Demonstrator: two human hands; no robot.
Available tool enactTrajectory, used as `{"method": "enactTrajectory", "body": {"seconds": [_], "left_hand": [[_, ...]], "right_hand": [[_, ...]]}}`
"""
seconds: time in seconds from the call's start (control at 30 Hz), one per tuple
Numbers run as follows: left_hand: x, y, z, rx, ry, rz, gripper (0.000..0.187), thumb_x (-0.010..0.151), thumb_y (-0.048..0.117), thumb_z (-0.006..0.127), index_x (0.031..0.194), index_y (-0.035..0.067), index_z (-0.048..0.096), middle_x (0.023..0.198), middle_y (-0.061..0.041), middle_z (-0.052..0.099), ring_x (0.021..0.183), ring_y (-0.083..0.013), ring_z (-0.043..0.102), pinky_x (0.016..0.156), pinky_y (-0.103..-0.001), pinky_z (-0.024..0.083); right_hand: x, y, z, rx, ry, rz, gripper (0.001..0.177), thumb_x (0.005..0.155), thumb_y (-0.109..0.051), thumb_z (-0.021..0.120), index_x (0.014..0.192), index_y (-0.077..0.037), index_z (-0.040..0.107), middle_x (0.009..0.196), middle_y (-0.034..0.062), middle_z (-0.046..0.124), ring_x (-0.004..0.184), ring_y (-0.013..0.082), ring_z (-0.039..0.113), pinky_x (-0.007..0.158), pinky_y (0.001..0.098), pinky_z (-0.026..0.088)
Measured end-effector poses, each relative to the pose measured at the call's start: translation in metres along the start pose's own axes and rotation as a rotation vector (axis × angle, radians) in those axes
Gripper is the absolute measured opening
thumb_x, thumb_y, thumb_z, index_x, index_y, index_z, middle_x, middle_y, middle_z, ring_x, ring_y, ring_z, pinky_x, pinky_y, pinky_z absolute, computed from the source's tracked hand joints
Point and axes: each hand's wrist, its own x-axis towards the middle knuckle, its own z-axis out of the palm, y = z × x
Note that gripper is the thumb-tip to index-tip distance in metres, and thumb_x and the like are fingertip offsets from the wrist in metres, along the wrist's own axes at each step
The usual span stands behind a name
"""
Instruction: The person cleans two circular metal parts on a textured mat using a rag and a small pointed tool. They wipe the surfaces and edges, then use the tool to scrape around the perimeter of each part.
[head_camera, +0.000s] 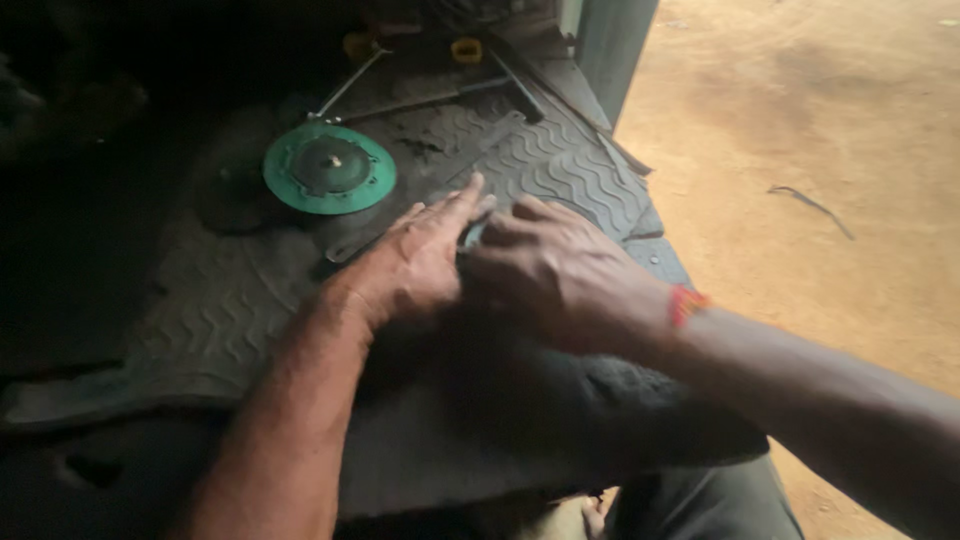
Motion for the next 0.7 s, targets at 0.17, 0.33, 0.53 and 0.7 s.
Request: {"method": "enactTrajectory", "body": {"seconds": [0.17,0.33,0.53,0.7], "left_hand": [[-0.001,0.006,-0.003,0.059,-0.078,-0.043,0.109,0.071,0.036,0.080,0.160,0.012,0.022,0.167,-0.008,0.028,0.155,-0.0227,0.021,0.125,-0.044,0.013],[-0.004,0.005,-0.005,0.036,-0.081,-0.027,0.126,0.065,0.052,0.084,0.160,0.007,0.015,0.166,-0.005,0.031,0.156,-0.0210,0.020,0.126,-0.044,0.012],[-0.001,0.008,-0.006,0.082,-0.089,-0.059,0.119,0.065,0.053,0.086,0.159,0.013,0.026,0.170,-0.008,0.016,0.157,-0.0205,0.014,0.126,-0.044,0.010],[-0.003,0.006,-0.004,0.016,-0.071,-0.062,0.121,0.062,0.034,0.077,0.163,0.011,0.016,0.169,-0.005,0.028,0.156,-0.0207,0.024,0.127,-0.044,0.011]], "right_hand": [[-0.021,-0.008,-0.018,0.087,-0.121,0.229,0.038,0.084,-0.015,0.071,0.122,-0.008,0.067,0.106,0.0144,0.065,0.095,0.0316,0.066,0.081,0.0436,0.056],[-0.044,-0.006,-0.045,0.038,-0.117,0.163,0.038,0.087,-0.008,0.064,0.123,-0.015,0.074,0.127,0.0132,0.069,0.099,0.0264,0.071,0.077,0.0367,0.062],[-0.038,0.024,-0.083,-0.360,-0.560,0.600,0.025,0.104,-0.026,0.056,0.118,-0.035,0.075,0.113,-0.0076,0.076,0.094,0.0114,0.073,0.075,0.0261,0.062],[-0.009,0.025,-0.055,-0.090,-0.064,-0.143,0.031,0.097,-0.007,0.056,0.118,-0.016,0.076,0.121,0.0014,0.075,0.111,0.0201,0.069,0.095,0.0320,0.059]]}}
